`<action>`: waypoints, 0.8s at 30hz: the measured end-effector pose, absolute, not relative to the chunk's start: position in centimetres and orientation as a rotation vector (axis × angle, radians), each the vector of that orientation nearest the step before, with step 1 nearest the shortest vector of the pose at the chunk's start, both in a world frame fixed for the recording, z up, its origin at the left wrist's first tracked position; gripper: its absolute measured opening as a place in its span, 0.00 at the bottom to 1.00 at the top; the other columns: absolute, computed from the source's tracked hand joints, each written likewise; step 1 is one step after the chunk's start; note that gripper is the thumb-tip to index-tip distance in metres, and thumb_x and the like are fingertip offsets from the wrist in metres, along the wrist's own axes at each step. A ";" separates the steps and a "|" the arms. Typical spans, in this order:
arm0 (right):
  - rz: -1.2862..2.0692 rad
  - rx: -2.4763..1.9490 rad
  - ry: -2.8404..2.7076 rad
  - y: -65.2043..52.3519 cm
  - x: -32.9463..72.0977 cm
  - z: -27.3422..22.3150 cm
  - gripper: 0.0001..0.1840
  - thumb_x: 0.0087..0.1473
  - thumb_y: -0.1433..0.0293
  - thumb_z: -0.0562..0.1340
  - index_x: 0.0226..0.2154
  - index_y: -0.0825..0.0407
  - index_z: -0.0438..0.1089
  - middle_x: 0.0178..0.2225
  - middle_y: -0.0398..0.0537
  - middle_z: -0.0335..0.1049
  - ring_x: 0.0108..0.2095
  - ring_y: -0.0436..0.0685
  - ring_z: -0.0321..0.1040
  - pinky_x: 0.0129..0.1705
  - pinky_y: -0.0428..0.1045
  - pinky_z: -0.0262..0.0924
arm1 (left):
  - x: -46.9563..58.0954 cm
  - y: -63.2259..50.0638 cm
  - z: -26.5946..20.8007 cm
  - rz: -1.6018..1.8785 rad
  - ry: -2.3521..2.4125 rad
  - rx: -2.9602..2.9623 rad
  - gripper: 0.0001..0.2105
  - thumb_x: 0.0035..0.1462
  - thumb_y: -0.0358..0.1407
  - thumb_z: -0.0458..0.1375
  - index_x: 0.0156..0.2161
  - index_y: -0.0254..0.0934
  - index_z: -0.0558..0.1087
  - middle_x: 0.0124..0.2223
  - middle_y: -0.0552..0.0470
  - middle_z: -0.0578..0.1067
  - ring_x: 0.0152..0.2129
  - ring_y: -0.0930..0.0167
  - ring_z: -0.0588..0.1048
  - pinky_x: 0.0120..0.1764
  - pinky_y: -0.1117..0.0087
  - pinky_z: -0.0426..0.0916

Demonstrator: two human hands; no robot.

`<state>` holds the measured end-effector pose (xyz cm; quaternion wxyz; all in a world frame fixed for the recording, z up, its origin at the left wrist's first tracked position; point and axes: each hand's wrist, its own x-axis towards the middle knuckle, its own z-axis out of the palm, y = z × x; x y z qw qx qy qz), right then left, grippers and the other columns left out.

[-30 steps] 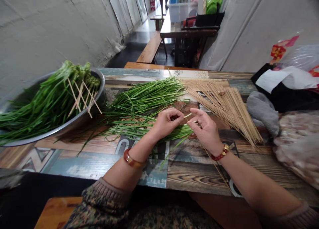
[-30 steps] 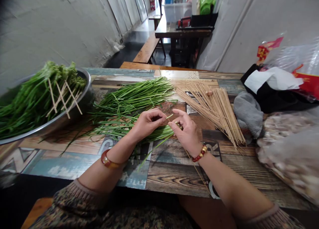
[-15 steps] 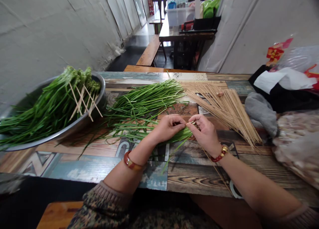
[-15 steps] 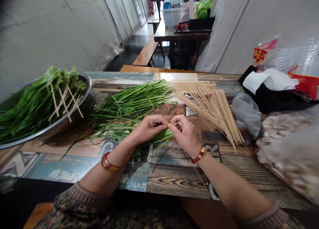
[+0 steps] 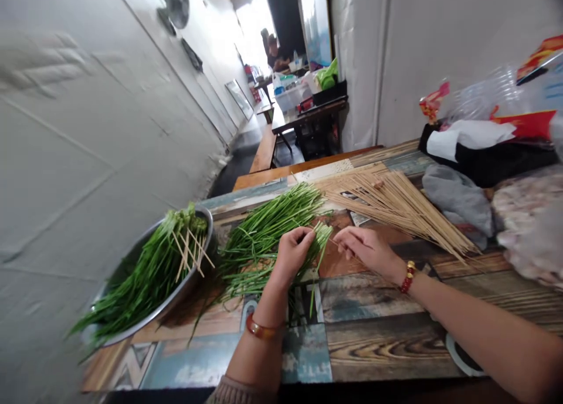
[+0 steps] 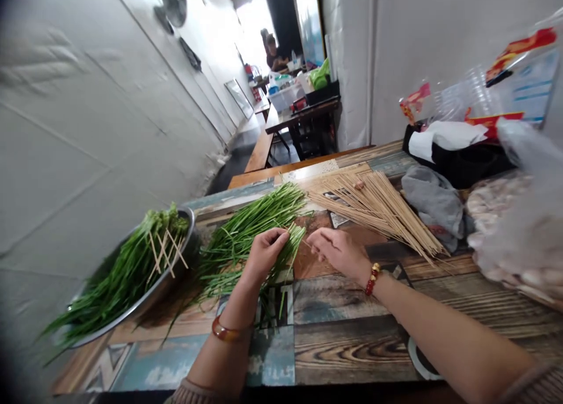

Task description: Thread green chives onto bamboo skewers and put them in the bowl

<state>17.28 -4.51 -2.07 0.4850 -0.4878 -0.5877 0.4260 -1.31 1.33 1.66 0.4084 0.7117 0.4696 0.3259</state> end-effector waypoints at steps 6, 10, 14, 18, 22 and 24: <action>0.835 -1.324 -1.608 -4.8 17.1 -1.0 0.13 0.58 0.66 0.54 0.26 0.52 0.69 0.17 0.38 0.64 0.18 0.47 0.61 0.23 0.44 0.53 | -0.6 2.1 2.4 0.762 1.126 1.770 0.14 0.51 0.43 0.59 0.29 0.30 0.73 0.26 0.53 0.69 0.23 0.77 0.63 0.26 0.77 0.58; 0.729 -1.307 -1.600 -4.8 17.0 -1.0 0.13 0.57 0.67 0.54 0.25 0.52 0.69 0.17 0.39 0.63 0.20 0.49 0.60 0.24 0.45 0.51 | -0.6 2.6 4.0 0.526 0.953 1.698 0.18 0.48 0.46 0.61 0.35 0.30 0.72 0.29 0.53 0.71 0.25 0.77 0.65 0.29 0.77 0.61; 0.687 -1.260 -1.604 -4.7 17.1 -1.3 0.13 0.58 0.67 0.54 0.26 0.51 0.69 0.20 0.40 0.65 0.22 0.49 0.60 0.26 0.45 0.51 | -0.1 2.9 4.9 0.342 0.882 1.717 0.20 0.53 0.50 0.56 0.31 0.31 0.68 0.27 0.55 0.70 0.23 0.78 0.65 0.28 0.77 0.61; 0.623 -1.270 -1.626 -4.7 17.0 -1.6 0.12 0.57 0.68 0.54 0.24 0.51 0.67 0.22 0.40 0.65 0.24 0.50 0.61 0.28 0.45 0.50 | 0.4 2.7 4.5 0.305 0.910 1.607 0.21 0.54 0.53 0.54 0.30 0.32 0.66 0.22 0.57 0.67 0.16 0.80 0.63 0.22 0.78 0.59; 0.588 -1.267 -1.643 -4.8 16.8 -2.1 0.13 0.57 0.69 0.52 0.23 0.51 0.64 0.22 0.41 0.64 0.24 0.50 0.59 0.28 0.46 0.48 | 0.5 2.1 4.2 0.297 0.909 1.574 0.22 0.52 0.53 0.55 0.29 0.32 0.66 0.21 0.56 0.69 0.14 0.81 0.63 0.19 0.79 0.57; 0.601 -1.251 -1.638 -4.9 16.7 -2.2 0.14 0.57 0.69 0.52 0.22 0.51 0.63 0.21 0.40 0.62 0.23 0.49 0.58 0.27 0.46 0.48 | 0.4 1.7 4.0 0.275 0.919 1.559 0.22 0.51 0.54 0.56 0.28 0.32 0.65 0.20 0.57 0.68 0.13 0.81 0.63 0.18 0.79 0.57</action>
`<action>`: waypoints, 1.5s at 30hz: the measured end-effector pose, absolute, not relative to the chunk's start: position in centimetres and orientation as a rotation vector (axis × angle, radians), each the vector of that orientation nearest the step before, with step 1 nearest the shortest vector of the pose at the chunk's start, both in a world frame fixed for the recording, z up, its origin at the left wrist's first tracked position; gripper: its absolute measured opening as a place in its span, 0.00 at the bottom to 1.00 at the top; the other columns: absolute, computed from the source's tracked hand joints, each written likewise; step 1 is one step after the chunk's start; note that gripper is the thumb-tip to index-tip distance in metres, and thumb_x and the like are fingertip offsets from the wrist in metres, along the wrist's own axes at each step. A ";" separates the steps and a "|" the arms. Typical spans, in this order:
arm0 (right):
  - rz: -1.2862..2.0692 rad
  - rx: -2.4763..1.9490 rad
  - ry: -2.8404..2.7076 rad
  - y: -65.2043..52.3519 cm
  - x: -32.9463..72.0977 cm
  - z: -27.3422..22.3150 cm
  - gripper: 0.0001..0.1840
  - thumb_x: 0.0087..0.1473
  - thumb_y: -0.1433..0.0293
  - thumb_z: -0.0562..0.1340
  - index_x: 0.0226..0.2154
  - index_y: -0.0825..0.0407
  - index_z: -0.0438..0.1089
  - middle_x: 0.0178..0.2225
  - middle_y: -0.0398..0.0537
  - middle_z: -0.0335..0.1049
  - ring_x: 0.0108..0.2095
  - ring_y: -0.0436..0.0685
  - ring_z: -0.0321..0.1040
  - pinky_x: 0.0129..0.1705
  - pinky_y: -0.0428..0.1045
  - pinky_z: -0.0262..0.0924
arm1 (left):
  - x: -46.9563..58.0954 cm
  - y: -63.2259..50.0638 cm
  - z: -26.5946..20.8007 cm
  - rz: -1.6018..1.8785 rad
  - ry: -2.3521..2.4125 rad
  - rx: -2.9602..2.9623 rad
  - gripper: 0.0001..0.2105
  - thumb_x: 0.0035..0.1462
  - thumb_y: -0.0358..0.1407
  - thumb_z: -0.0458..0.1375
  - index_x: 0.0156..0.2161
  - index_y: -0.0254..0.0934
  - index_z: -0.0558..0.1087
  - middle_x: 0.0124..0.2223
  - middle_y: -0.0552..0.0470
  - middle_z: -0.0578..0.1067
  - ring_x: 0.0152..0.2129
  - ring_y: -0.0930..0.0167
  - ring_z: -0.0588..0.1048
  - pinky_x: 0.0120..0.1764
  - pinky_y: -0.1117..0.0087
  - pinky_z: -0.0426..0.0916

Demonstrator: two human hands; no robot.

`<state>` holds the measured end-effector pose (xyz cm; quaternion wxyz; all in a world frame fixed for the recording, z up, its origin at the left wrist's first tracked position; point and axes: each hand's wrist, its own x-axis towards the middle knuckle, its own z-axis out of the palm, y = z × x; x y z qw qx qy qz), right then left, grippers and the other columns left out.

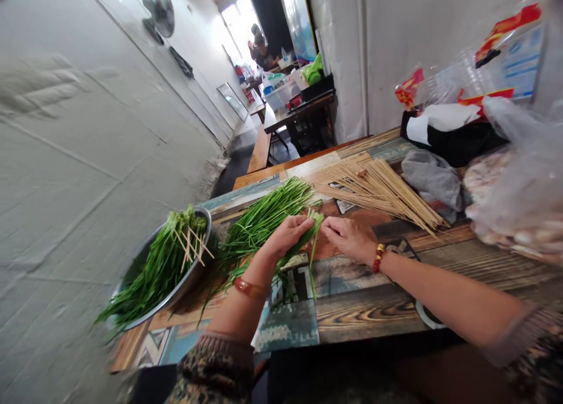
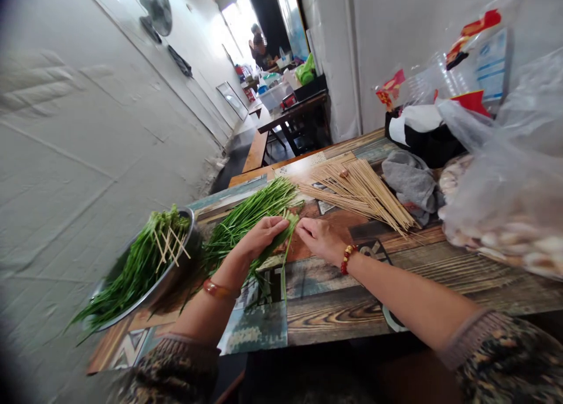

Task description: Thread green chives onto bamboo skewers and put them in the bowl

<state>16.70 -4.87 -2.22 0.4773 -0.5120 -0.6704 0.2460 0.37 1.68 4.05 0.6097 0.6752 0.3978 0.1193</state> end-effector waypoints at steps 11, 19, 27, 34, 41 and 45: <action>0.999 -1.292 -1.505 -5.9 15.4 -1.8 0.14 0.56 0.62 0.53 0.24 0.51 0.62 0.17 0.37 0.61 0.15 0.46 0.55 0.18 0.43 0.49 | -0.8 0.6 2.8 0.350 0.775 1.631 0.19 0.38 0.44 0.67 0.28 0.30 0.70 0.23 0.56 0.70 0.18 0.79 0.65 0.22 0.77 0.60; 1.079 -1.319 -1.285 -9.5 13.5 -1.7 0.20 0.51 0.53 0.60 0.38 0.51 0.60 0.19 0.35 0.63 0.12 0.46 0.55 0.13 0.42 0.48 | -1.7 -1.9 3.0 0.417 0.802 2.131 0.14 0.43 0.41 0.64 0.31 0.31 0.73 0.26 0.55 0.72 0.23 0.76 0.65 0.26 0.77 0.59; 0.928 -1.408 -1.253 -12.4 12.9 -1.7 0.14 0.53 0.57 0.59 0.30 0.51 0.64 0.16 0.35 0.57 0.14 0.46 0.52 0.15 0.43 0.46 | -7.0 -1.6 1.4 0.350 0.836 2.264 0.23 0.48 0.49 0.60 0.43 0.33 0.75 0.36 0.48 0.78 0.30 0.70 0.73 0.32 0.75 0.63; 0.797 -1.345 -0.896 -12.7 16.3 1.1 0.13 0.45 0.63 0.66 0.27 0.52 0.64 0.18 0.36 0.61 0.16 0.44 0.53 0.15 0.40 0.48 | -13.9 1.1 0.9 0.760 1.173 2.188 0.17 0.57 0.44 0.52 0.40 0.34 0.77 0.39 0.46 0.78 0.36 0.68 0.74 0.42 0.71 0.65; 0.671 -1.111 -0.799 -11.2 15.3 7.9 0.09 0.41 0.72 0.65 0.25 0.52 0.62 0.19 0.34 0.58 0.17 0.42 0.54 0.13 0.38 0.48 | -15.8 -2.9 3.2 1.328 1.287 1.967 0.15 0.58 0.41 0.53 0.45 0.34 0.73 0.42 0.45 0.76 0.38 0.69 0.74 0.43 0.70 0.66; 0.585 -1.035 -0.816 -10.3 13.4 11.7 0.08 0.39 0.76 0.63 0.24 0.53 0.62 0.19 0.34 0.58 0.16 0.42 0.54 0.14 0.39 0.47 | -12.9 -8.4 3.8 0.991 0.942 2.183 0.13 0.60 0.40 0.52 0.44 0.37 0.74 0.40 0.44 0.76 0.37 0.67 0.73 0.41 0.67 0.66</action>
